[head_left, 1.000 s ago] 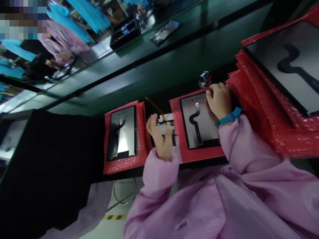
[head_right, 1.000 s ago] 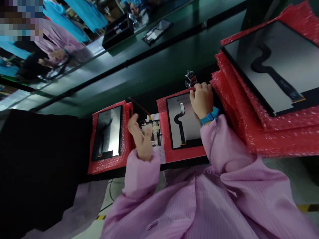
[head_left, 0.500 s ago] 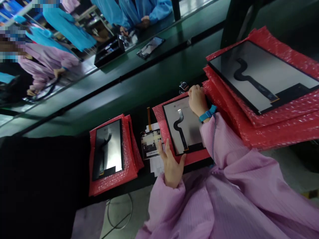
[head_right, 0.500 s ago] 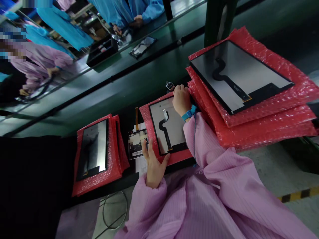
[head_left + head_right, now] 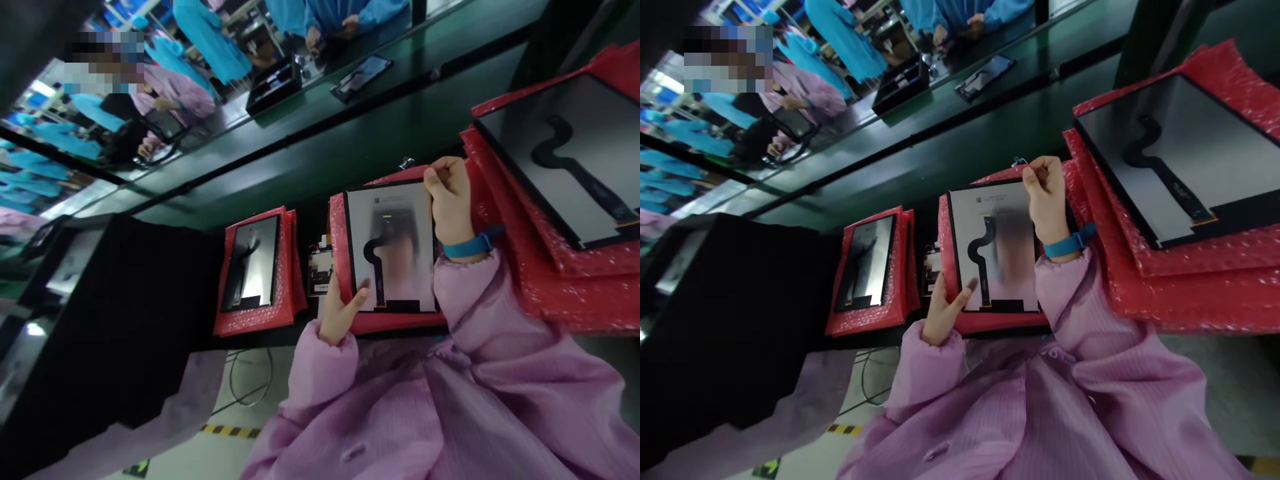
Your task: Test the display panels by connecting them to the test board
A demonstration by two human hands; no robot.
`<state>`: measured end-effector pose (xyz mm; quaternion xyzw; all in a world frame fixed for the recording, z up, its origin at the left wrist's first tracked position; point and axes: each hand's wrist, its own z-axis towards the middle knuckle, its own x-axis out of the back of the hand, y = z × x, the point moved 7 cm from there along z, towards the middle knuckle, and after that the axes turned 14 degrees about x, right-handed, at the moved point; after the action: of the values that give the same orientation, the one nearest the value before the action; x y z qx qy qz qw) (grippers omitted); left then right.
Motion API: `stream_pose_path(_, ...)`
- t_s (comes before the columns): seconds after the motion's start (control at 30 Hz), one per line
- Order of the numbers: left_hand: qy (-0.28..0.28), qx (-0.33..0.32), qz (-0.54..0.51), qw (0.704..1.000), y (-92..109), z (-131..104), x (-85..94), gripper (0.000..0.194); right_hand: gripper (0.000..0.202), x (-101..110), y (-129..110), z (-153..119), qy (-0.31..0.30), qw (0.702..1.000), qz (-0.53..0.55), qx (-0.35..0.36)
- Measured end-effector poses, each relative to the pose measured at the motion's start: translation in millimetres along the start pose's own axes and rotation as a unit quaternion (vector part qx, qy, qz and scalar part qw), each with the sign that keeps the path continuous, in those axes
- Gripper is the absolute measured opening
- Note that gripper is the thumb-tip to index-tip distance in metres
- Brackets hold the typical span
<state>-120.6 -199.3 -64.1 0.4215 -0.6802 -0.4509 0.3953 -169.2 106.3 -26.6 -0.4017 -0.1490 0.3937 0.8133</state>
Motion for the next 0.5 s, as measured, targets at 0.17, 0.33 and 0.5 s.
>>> stream_pose_path(0.17,0.076,0.025,0.007,0.997,17.3,-1.2,37.4,0.046,0.033,-19.5,4.6,-14.5,-0.03,0.992,0.027,-0.119)
stream_pose_path(0.33,0.176,0.09,-0.094,0.976,31.4,-0.6,136.1,0.049,0.046,-43.2,-5.1,-23.6,-0.115,0.974,0.091,-0.171)
stream_pose_path(0.5,0.273,0.114,-0.037,0.954,40.8,1.8,235.8,0.044,0.037,-46.3,-5.3,-25.4,-0.141,0.985,-0.021,-0.093)
